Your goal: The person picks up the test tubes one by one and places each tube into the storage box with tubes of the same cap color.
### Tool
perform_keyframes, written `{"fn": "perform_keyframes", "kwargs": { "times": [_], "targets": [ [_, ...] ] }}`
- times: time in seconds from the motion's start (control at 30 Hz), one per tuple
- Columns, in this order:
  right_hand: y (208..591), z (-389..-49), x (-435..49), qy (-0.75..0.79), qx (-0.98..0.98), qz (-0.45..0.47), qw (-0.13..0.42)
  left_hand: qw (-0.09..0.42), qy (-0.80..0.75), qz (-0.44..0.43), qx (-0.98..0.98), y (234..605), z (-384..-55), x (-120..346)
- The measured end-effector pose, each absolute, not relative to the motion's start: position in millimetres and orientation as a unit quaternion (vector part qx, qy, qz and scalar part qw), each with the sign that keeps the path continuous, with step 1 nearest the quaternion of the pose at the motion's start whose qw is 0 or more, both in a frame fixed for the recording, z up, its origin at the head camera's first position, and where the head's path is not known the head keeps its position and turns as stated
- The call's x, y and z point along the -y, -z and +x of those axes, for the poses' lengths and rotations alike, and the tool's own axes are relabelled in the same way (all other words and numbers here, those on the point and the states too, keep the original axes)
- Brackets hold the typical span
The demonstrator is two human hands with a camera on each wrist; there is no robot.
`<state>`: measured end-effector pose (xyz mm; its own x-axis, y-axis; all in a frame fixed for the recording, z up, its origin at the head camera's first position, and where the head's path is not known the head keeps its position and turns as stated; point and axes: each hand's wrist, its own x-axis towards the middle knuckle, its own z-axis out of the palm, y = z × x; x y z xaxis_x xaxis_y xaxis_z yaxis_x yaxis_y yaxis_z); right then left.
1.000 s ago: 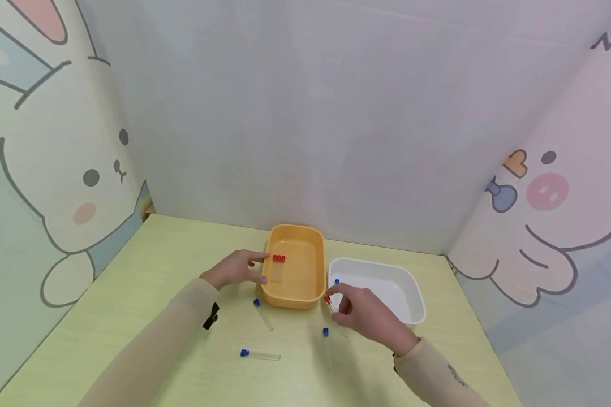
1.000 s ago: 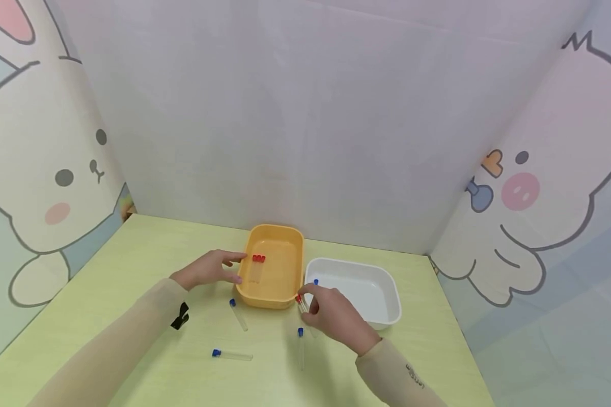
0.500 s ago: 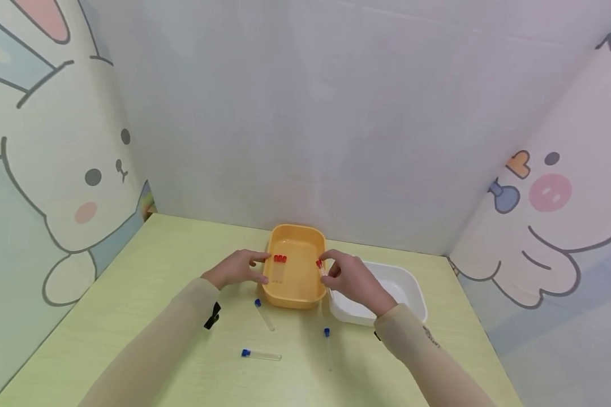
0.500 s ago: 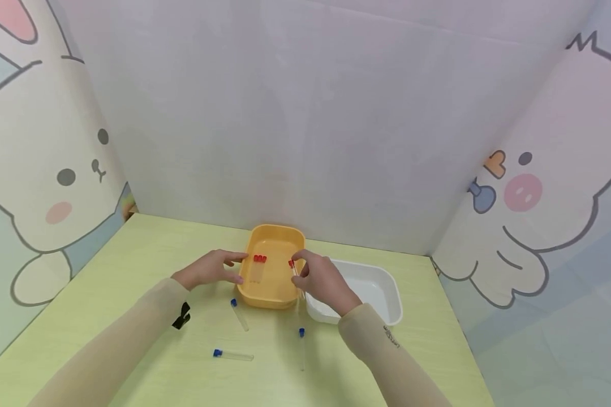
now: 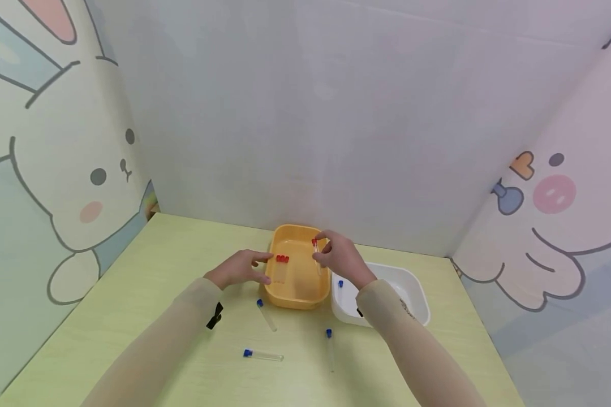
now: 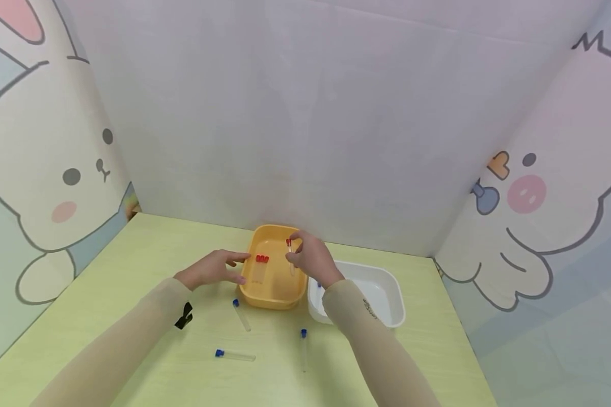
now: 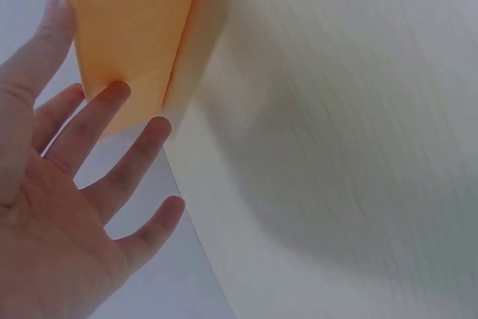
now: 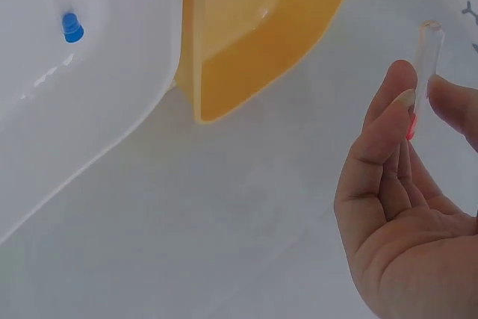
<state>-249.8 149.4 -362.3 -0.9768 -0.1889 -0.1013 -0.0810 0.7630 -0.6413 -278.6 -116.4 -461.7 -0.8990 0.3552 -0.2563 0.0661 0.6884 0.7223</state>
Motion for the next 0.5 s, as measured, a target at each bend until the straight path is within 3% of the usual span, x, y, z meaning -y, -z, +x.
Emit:
{"fn": "perform_keyframes", "kwargs": {
  "times": [0.5],
  "targets": [
    [388, -282, -124, 0.389, -0.917, -0.032, 0.081, 0.189, -0.376, 0.120, -0.899, 460, -278, 115]
  ]
}}
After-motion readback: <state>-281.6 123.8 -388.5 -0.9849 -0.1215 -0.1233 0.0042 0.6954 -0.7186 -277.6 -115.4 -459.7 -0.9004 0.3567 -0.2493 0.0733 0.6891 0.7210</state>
